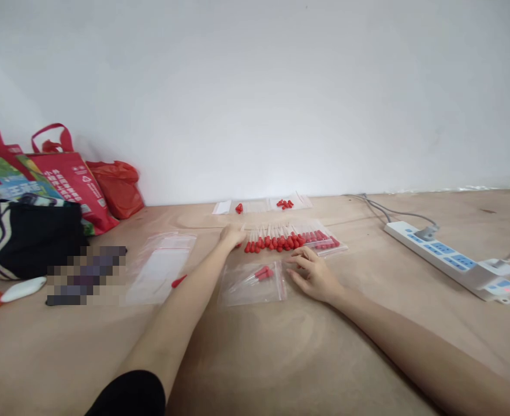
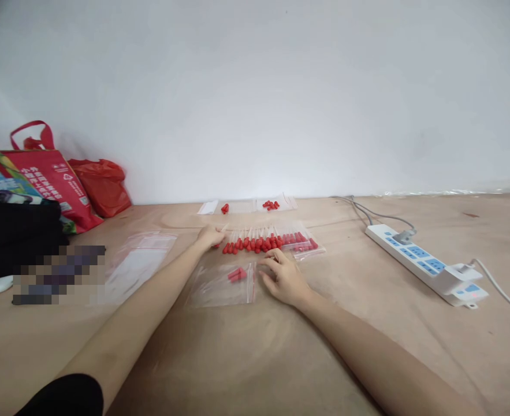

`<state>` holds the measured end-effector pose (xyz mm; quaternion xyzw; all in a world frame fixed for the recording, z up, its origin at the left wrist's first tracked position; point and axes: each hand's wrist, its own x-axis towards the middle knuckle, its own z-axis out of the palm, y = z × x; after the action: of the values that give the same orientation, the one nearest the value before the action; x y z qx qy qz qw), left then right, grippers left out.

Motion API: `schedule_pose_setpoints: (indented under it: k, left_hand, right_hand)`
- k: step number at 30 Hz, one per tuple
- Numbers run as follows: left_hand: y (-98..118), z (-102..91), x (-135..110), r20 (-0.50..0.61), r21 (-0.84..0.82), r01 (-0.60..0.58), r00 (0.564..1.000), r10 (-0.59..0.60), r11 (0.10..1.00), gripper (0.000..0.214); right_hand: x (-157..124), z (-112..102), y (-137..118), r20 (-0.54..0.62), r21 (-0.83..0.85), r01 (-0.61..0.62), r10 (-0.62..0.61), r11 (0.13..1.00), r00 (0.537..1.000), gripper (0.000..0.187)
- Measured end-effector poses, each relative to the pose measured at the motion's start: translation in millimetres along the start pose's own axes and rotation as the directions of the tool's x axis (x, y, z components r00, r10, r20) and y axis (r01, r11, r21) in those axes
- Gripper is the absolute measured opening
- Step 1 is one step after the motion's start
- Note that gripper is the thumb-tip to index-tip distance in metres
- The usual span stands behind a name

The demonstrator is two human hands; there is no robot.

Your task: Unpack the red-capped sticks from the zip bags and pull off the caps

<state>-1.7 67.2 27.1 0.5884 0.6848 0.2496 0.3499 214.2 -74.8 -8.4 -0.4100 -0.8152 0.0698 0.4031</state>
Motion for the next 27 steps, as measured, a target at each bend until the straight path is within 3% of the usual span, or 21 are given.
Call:
schedule_pose_setpoints:
  k: [5,12,14,17,19,20,22,27]
  left_hand:
    - [0.6,1.9,-7.8,-0.127,0.337,-0.028,0.989,0.075,0.941,0.01]
    - [3.3,-5.6,-19.0,-0.096,0.568,-0.107,0.976,0.194,0.816,0.023]
    - [-2.0,-21.0,-21.1,-0.069,0.602,-0.15,0.969,0.238,0.784,0.024]
    - [-18.3,-58.8,-23.2,0.01,0.624,-0.236,0.956,0.295,0.745,0.025]
    - [-34.2,-87.3,-24.1,0.114,0.61,-0.31,0.945,0.307,0.729,0.037]
    - [-42.8,-100.2,-24.4,0.218,0.593,-0.366,0.93,0.294,0.717,0.046]
    - [-59.3,-120.2,-24.8,0.312,0.602,-0.371,0.924,0.22,0.707,0.053]
    - [-79.2,-132.9,-20.8,0.393,0.564,-0.408,0.897,0.201,0.718,0.022]
  right_hand:
    - [-1.0,0.7,3.4,0.005,-0.005,-0.02,0.02,1.0,1.0,0.019]
    - [-0.7,1.7,4.7,-0.009,-0.012,-0.012,0.012,1.0,1.0,0.018]
    - [-1.1,1.5,4.2,0.0,-0.012,-0.02,0.02,1.0,1.0,0.017]
    - [-1.7,1.4,4.4,0.006,-0.013,-0.023,0.023,1.0,1.0,0.017]
    - [-1.9,2.0,5.5,0.009,-0.014,-0.017,0.017,1.0,1.0,0.016]
    - [-1.9,2.3,6.1,0.009,-0.014,-0.013,0.013,1.0,1.0,0.015]
    - [-1.9,3.0,7.2,0.013,-0.01,-0.008,0.008,1.0,1.0,0.015]
    - [-1.6,3.0,7.4,0.037,-0.003,-0.015,0.015,1.0,0.999,0.017]
